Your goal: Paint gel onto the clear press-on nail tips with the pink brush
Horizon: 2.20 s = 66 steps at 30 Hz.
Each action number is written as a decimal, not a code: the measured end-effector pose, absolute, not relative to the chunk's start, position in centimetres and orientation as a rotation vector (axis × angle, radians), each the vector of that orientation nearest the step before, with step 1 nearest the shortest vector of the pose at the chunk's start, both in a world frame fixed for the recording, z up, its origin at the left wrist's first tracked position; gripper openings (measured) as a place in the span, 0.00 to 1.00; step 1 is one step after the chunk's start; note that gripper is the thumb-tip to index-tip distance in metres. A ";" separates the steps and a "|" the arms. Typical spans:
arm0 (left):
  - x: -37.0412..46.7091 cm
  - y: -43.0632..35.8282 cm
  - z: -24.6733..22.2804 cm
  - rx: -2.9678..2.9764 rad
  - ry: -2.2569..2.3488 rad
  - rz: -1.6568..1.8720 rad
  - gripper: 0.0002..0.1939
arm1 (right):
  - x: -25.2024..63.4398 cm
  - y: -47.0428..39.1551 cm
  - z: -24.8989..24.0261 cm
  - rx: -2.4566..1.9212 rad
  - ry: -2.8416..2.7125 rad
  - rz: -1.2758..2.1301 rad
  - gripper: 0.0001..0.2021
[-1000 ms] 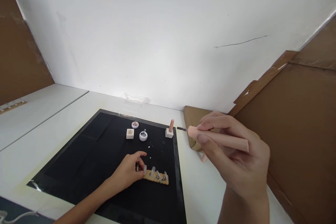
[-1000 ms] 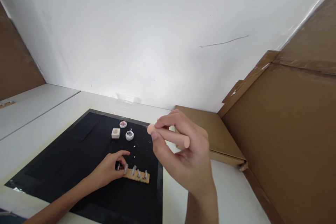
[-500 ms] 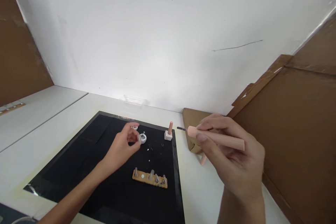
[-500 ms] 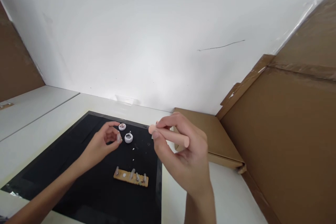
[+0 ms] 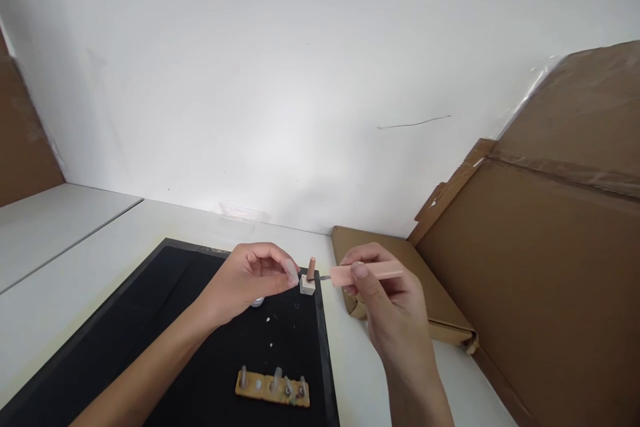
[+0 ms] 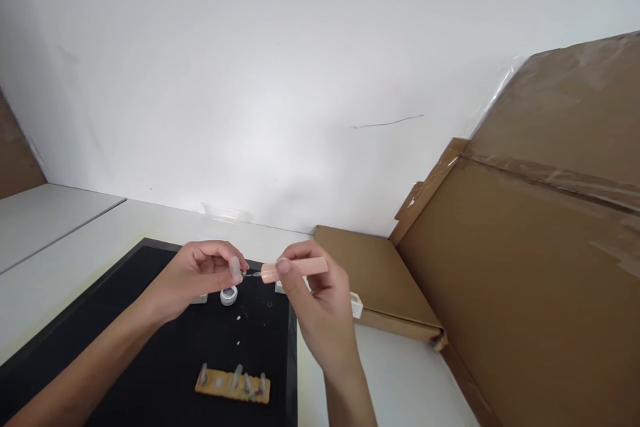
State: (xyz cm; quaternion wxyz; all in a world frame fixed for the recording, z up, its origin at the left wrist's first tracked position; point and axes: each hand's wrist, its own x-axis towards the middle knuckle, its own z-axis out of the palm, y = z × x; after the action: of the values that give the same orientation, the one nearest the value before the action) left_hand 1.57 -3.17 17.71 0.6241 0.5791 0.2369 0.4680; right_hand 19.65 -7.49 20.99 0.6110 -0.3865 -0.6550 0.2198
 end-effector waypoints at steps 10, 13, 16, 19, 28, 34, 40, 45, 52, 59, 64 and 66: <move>1.0 -3.0 17.6 1.388 0.395 1.007 0.07 | 18.7 -7.0 20.2 -0.821 -1.454 0.544 0.16; 1.0 -3.0 17.6 1.396 0.413 1.032 0.09 | 18.1 -6.9 20.3 -0.873 -1.485 0.455 0.14; 1.0 -3.0 17.6 1.393 0.441 1.043 0.09 | 17.6 -6.9 20.6 -0.944 -1.542 0.395 0.13; 1.0 -3.2 17.6 1.412 0.468 1.058 0.08 | 17.2 -7.0 20.7 -0.934 -1.570 0.338 0.14; 0.9 -3.7 18.0 1.595 0.519 1.167 0.09 | 16.8 -7.7 20.5 -0.814 -1.636 0.064 0.12; 0.9 -3.7 18.0 1.668 0.525 1.192 0.10 | 16.8 -7.9 20.6 -0.814 -1.618 -0.005 0.13; 0.7 -3.4 17.8 1.683 0.528 1.175 0.08 | 17.5 -7.7 20.5 -0.876 -1.520 0.059 0.09; 0.5 -3.4 17.9 1.690 0.514 1.200 0.08 | 17.6 -8.1 20.7 -0.815 -1.529 0.186 0.09; 0.4 -3.6 17.9 1.817 0.529 1.211 0.08 | 16.7 -8.1 20.7 -0.927 -1.633 0.094 0.09; 0.4 -3.6 17.8 1.851 0.541 1.198 0.08 | 17.0 -7.8 20.3 -0.902 -1.605 -0.035 0.08; 0.4 -3.6 17.8 1.871 0.540 1.195 0.08 | 17.4 -7.9 20.3 -0.776 -1.585 -0.032 0.10; 0.4 -3.5 17.8 1.893 0.548 1.194 0.09 | 17.5 -8.0 20.5 -0.717 -1.663 0.032 0.10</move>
State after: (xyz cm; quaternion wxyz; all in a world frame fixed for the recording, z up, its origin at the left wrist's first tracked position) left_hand 0.39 -3.52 17.82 0.4065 0.7506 0.2172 0.4735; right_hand 17.48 -8.00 20.53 0.6173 -0.3115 -0.7222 0.0141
